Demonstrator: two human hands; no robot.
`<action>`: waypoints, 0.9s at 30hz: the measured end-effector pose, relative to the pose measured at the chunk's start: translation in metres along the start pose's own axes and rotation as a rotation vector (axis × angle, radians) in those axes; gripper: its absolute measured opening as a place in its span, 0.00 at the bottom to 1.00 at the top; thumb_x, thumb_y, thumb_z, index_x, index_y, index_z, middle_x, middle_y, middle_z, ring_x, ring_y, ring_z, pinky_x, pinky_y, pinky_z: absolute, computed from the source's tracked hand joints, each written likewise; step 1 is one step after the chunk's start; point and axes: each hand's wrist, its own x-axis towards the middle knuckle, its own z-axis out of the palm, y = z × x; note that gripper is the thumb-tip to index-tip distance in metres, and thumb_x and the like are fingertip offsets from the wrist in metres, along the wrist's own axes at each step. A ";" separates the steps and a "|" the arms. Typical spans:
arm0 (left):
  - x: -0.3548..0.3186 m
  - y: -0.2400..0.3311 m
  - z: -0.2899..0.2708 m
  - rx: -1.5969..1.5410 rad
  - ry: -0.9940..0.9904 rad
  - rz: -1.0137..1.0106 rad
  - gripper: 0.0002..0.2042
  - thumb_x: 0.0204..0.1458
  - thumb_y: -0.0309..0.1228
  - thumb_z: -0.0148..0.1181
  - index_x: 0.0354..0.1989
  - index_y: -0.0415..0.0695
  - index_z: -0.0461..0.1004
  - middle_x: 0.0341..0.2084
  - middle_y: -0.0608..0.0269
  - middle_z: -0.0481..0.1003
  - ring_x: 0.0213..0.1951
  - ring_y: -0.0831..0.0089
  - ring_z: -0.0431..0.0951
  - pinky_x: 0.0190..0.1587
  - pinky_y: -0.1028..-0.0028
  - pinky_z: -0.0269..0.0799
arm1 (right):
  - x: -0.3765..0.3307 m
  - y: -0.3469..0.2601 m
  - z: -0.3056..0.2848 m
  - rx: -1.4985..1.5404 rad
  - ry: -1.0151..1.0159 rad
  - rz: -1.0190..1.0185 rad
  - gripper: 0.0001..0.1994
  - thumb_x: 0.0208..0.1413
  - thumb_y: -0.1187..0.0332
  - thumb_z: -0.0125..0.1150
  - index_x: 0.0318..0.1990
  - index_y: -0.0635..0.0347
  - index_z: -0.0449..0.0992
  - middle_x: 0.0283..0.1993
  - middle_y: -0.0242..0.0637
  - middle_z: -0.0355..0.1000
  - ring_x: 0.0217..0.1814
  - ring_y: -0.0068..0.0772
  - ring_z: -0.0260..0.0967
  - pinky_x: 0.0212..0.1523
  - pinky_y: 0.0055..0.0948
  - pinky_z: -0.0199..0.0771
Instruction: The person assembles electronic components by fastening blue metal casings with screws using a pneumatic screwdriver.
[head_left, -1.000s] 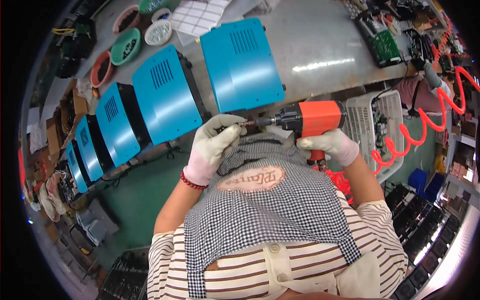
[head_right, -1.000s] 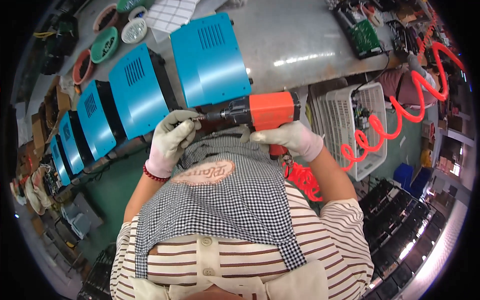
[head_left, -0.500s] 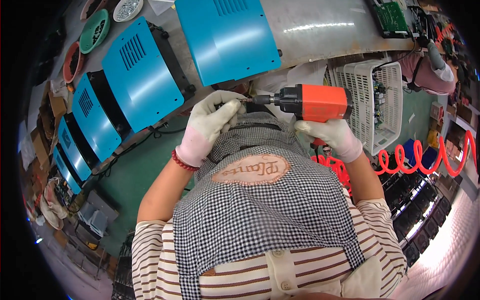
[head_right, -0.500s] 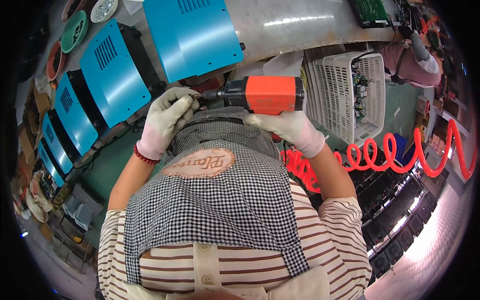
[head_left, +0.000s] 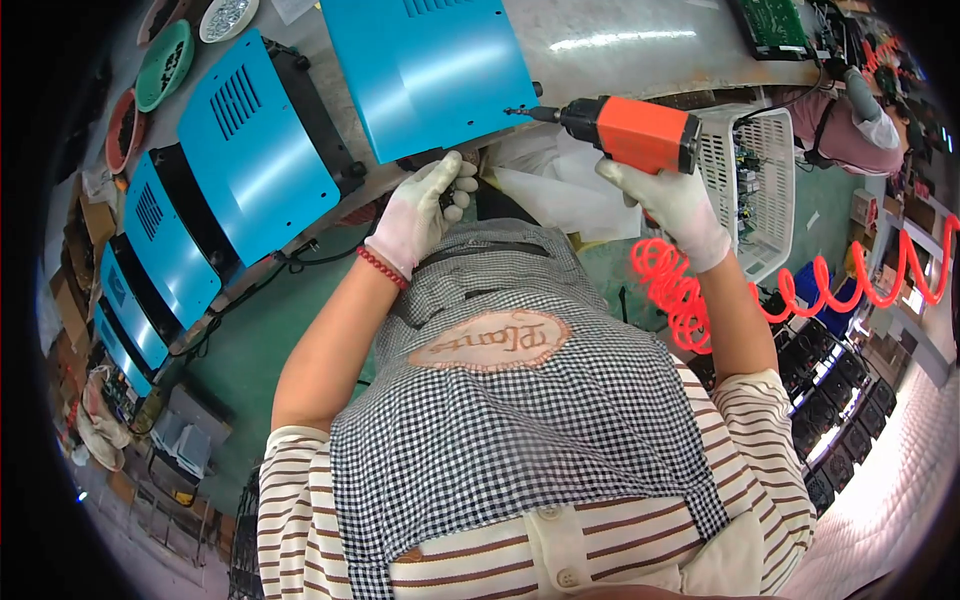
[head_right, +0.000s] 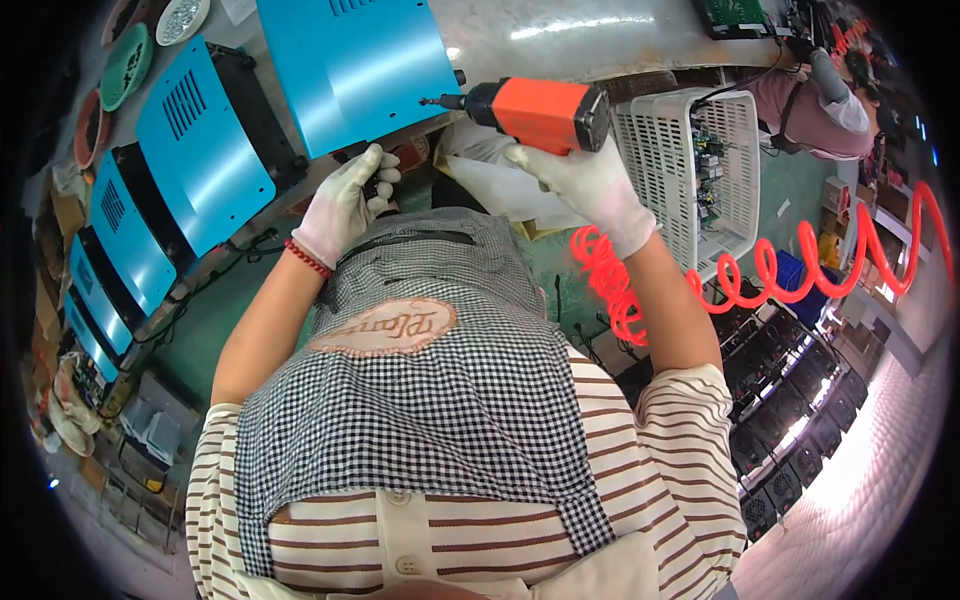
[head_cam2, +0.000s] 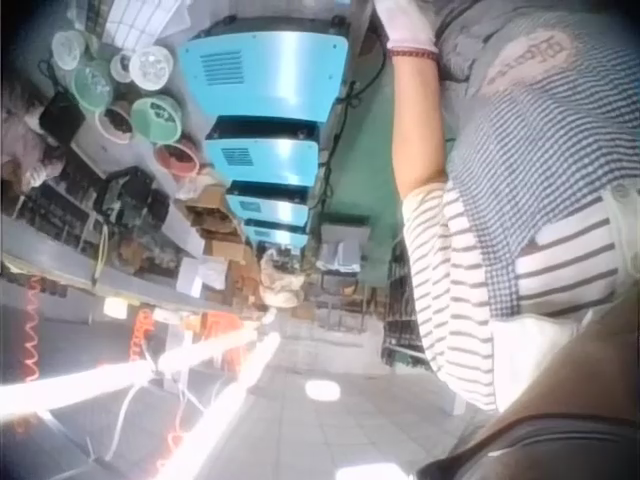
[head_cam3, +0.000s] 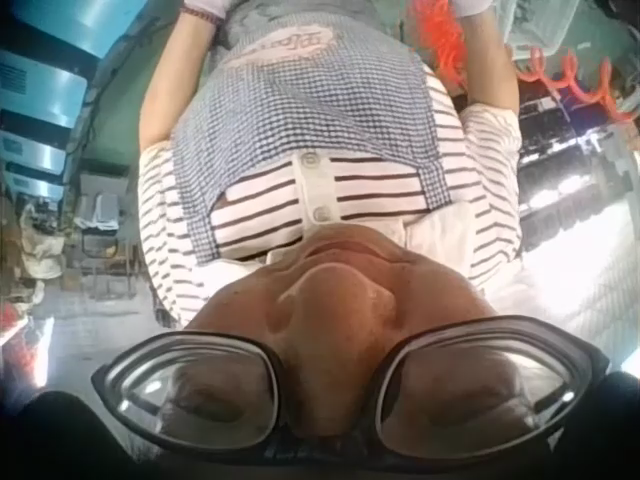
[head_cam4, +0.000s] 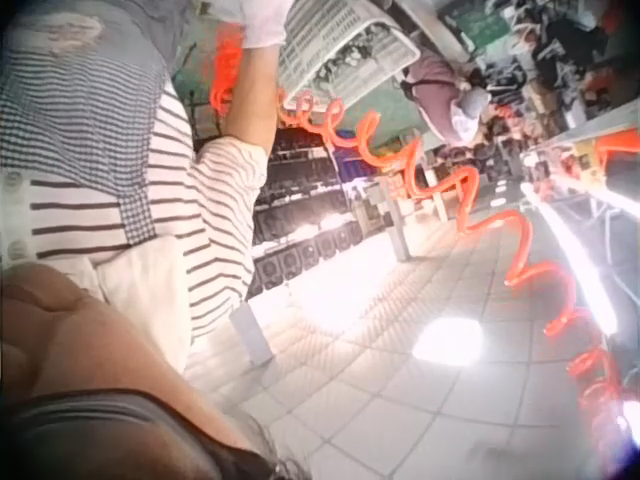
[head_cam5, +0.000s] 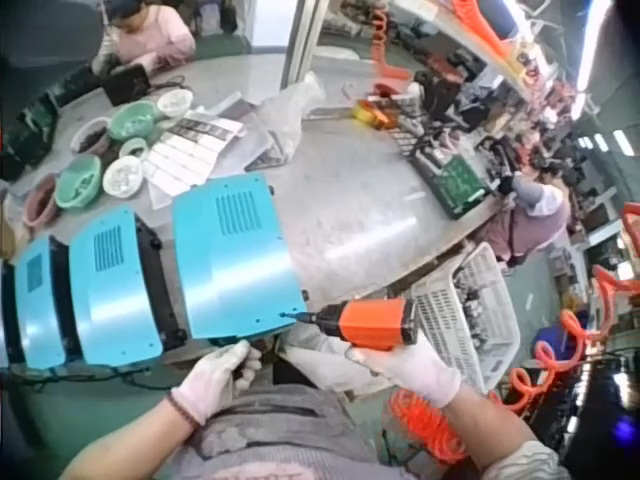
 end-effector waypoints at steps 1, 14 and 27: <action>0.006 -0.003 -0.001 -0.006 -0.004 -0.004 0.18 0.64 0.42 0.52 0.45 0.36 0.71 0.33 0.67 0.71 0.28 0.83 0.67 0.28 0.83 0.65 | 0.002 0.001 -0.003 -0.007 0.001 0.005 0.14 0.51 0.66 0.70 0.42 0.61 0.75 0.25 0.24 0.69 0.23 0.12 0.62 0.23 0.19 0.65; 0.028 -0.014 0.002 -0.014 0.074 0.219 0.14 0.64 0.37 0.53 0.45 0.36 0.72 0.30 0.68 0.73 0.26 0.85 0.69 0.27 0.84 0.67 | 0.020 -0.002 0.011 -0.097 -0.029 0.031 0.12 0.51 0.66 0.70 0.38 0.61 0.76 0.24 0.24 0.68 0.22 0.13 0.61 0.24 0.21 0.63; 0.031 -0.016 0.003 -0.093 0.069 0.234 0.13 0.63 0.33 0.53 0.47 0.36 0.71 0.30 0.68 0.73 0.26 0.84 0.68 0.28 0.84 0.67 | 0.043 -0.033 0.024 -0.619 -0.152 -0.224 0.20 0.51 0.57 0.66 0.49 0.55 0.76 0.35 0.40 0.77 0.37 0.40 0.75 0.42 0.35 0.75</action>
